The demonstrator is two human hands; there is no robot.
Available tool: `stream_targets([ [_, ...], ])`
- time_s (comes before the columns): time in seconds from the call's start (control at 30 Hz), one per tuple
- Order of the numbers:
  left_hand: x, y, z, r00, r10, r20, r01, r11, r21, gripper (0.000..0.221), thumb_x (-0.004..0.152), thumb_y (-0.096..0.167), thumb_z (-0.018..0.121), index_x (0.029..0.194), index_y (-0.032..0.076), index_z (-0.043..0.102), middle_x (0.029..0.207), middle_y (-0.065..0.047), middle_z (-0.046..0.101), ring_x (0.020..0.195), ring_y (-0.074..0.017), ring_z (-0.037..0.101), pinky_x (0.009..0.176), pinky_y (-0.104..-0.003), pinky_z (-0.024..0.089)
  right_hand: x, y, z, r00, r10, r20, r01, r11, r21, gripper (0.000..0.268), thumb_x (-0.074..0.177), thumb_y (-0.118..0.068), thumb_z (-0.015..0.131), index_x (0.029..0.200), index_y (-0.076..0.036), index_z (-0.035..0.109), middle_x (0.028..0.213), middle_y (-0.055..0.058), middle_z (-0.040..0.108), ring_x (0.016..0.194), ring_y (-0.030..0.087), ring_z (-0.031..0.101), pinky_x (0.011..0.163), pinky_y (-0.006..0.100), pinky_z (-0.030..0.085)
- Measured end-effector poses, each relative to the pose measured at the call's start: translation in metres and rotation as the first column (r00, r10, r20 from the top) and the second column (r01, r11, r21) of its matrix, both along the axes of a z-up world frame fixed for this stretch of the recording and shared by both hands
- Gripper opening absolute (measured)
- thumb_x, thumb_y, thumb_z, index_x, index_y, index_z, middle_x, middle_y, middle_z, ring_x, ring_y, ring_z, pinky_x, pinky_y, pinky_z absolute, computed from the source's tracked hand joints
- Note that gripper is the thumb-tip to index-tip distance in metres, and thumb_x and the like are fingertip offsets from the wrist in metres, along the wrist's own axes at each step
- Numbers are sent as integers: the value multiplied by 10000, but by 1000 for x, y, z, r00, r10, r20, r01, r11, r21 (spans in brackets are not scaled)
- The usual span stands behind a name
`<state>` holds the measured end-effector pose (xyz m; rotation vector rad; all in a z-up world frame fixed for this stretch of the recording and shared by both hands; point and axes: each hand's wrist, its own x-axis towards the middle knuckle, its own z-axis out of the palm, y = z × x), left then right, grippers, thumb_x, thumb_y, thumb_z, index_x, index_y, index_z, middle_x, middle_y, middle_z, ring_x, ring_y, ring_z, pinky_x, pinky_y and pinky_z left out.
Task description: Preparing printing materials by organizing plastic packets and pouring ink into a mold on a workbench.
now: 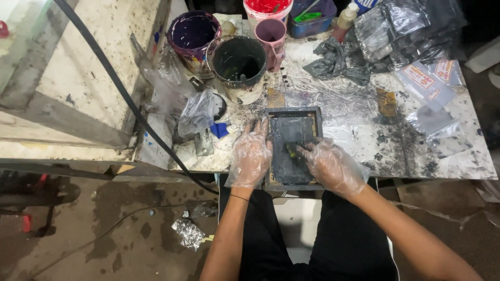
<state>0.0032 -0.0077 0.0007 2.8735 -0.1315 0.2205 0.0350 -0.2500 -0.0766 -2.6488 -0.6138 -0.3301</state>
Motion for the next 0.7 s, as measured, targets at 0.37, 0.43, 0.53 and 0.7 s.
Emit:
stream_targets([
  [0.37,-2,-2,9,1000,3,-9,-3,1000,-22,604,923,262,486,1506,104,488,1420,-140,617,1374,-347,508,1044,-465,477,-41,-20,-35,986,-88,-144,82,995,-48,443,791,-416,706,926,1,768,810,255,719,855,442,724,690,506,572],
  [0.43,-4,-3,11,1000,-1,-6,1,1000,-20,605,918,263,491,1502,107,493,1420,-132,619,1379,-345,504,1029,-470,486,-38,-26,-38,982,-99,-159,91,994,-57,457,791,-428,706,929,3,769,812,258,720,859,443,725,690,506,573],
  [0.53,-1,0,6,1000,-13,12,13,1000,-10,607,916,268,496,1503,116,493,1424,-121,617,1381,-340,499,1008,-479,501,-17,-19,-35,975,-129,-179,118,991,-69,487,792,-453,704,935,8,770,817,266,721,866,446,728,690,504,573],
  [0.7,-2,1,-5,999,-2,45,1,1000,12,601,922,274,497,1508,138,489,1416,-104,624,1379,-316,504,1000,-467,507,71,-15,-56,974,20,226,27,979,-202,356,823,-362,677,908,-24,753,804,205,665,811,379,676,668,470,539],
])
